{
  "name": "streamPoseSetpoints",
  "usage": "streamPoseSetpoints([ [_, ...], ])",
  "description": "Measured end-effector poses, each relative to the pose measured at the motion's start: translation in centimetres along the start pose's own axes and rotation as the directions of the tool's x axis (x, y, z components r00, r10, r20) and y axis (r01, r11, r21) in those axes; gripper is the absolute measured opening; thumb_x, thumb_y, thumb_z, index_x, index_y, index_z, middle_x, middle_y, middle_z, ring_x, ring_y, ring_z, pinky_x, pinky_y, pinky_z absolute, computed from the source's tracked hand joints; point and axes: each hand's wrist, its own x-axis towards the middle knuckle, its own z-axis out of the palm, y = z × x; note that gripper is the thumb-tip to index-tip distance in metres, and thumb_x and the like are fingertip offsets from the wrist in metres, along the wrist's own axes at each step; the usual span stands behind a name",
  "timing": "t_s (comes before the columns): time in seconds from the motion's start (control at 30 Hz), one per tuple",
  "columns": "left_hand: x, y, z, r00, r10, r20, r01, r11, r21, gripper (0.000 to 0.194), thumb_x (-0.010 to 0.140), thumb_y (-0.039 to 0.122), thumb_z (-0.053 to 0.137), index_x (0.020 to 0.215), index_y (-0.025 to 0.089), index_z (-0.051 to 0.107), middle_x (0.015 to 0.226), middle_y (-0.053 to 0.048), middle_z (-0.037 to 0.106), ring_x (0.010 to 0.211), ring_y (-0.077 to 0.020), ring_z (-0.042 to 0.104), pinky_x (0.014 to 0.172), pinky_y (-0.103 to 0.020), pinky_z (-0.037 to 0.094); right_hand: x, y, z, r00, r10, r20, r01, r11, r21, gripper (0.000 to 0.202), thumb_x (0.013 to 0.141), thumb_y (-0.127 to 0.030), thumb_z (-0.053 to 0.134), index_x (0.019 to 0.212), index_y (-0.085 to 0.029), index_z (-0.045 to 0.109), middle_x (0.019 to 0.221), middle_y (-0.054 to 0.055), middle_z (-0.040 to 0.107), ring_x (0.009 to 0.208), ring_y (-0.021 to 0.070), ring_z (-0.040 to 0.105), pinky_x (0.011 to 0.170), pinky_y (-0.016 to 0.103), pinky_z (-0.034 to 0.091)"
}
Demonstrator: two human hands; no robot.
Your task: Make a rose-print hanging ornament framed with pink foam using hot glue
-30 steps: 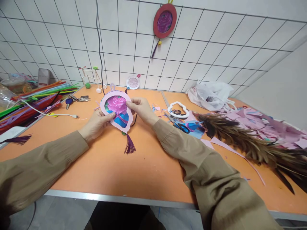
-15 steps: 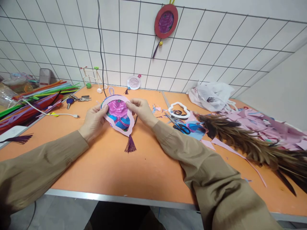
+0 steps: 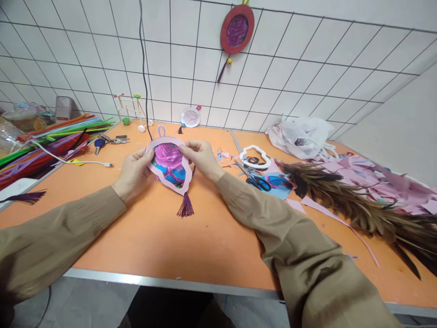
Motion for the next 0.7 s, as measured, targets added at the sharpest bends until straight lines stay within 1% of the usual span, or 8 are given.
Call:
streamPoseSetpoints([
  [0.17,0.0,-0.05,-0.02,1.0,-0.008,-0.001,0.008,1.0,-0.004,0.039,0.061,0.049,0.088,0.067,0.015,0.071,0.057,0.001,0.064,0.05,-0.0107,0.055,0.052,-0.023,0.047,-0.06,-0.01,0.08,1.0,0.007,-0.001,-0.007,1.0,-0.002,0.042,0.072,-0.058,0.075,0.063,-0.019,0.06,0.054,-0.004,0.055,0.05,0.0087,0.046,0.05,0.026,0.037],
  [0.27,-0.02,-0.11,-0.06,1.0,-0.014,0.007,0.014,1.0,0.009,0.038,0.063,0.05,0.087,0.067,0.016,0.071,0.055,0.0,0.064,0.048,-0.0116,0.054,0.05,-0.025,0.046,-0.08,-0.04,0.15,1.0,-0.011,-0.018,0.011,1.0,0.008,0.042,0.074,-0.056,0.073,0.062,-0.019,0.059,0.052,-0.004,0.052,0.049,0.0083,0.044,0.05,0.025,0.036],
  [0.37,-0.05,-0.14,-0.06,1.0,-0.02,0.013,0.02,1.0,0.01,0.037,0.064,0.049,0.087,0.07,0.015,0.072,0.056,-0.001,0.065,0.048,-0.0121,0.055,0.05,-0.026,0.045,-0.08,-0.08,0.19,0.999,-0.007,-0.044,0.007,1.0,-0.001,0.042,0.073,-0.056,0.074,0.062,-0.019,0.06,0.053,-0.003,0.053,0.049,0.0089,0.046,0.049,0.025,0.037],
  [0.57,0.05,-0.23,-0.09,0.999,-0.039,0.01,0.039,0.999,-0.024,0.035,0.064,0.046,0.087,0.072,0.015,0.073,0.06,-0.001,0.066,0.051,-0.0124,0.057,0.052,-0.025,0.046,-0.14,-0.18,0.36,0.997,0.001,-0.075,-0.002,1.0,-0.011,0.041,0.072,-0.055,0.075,0.061,-0.019,0.06,0.054,-0.003,0.054,0.051,0.0095,0.047,0.049,0.025,0.039],
  [0.7,0.01,-0.2,-0.03,0.998,-0.057,0.009,0.057,0.997,-0.043,0.035,0.063,0.044,0.089,0.071,0.015,0.073,0.061,-0.002,0.068,0.053,-0.0125,0.058,0.053,-0.024,0.047,-0.26,-0.25,0.5,0.996,-0.003,-0.089,0.002,1.0,-0.005,0.041,0.072,-0.054,0.074,0.061,-0.019,0.059,0.053,-0.003,0.053,0.05,0.0096,0.046,0.049,0.025,0.038],
])
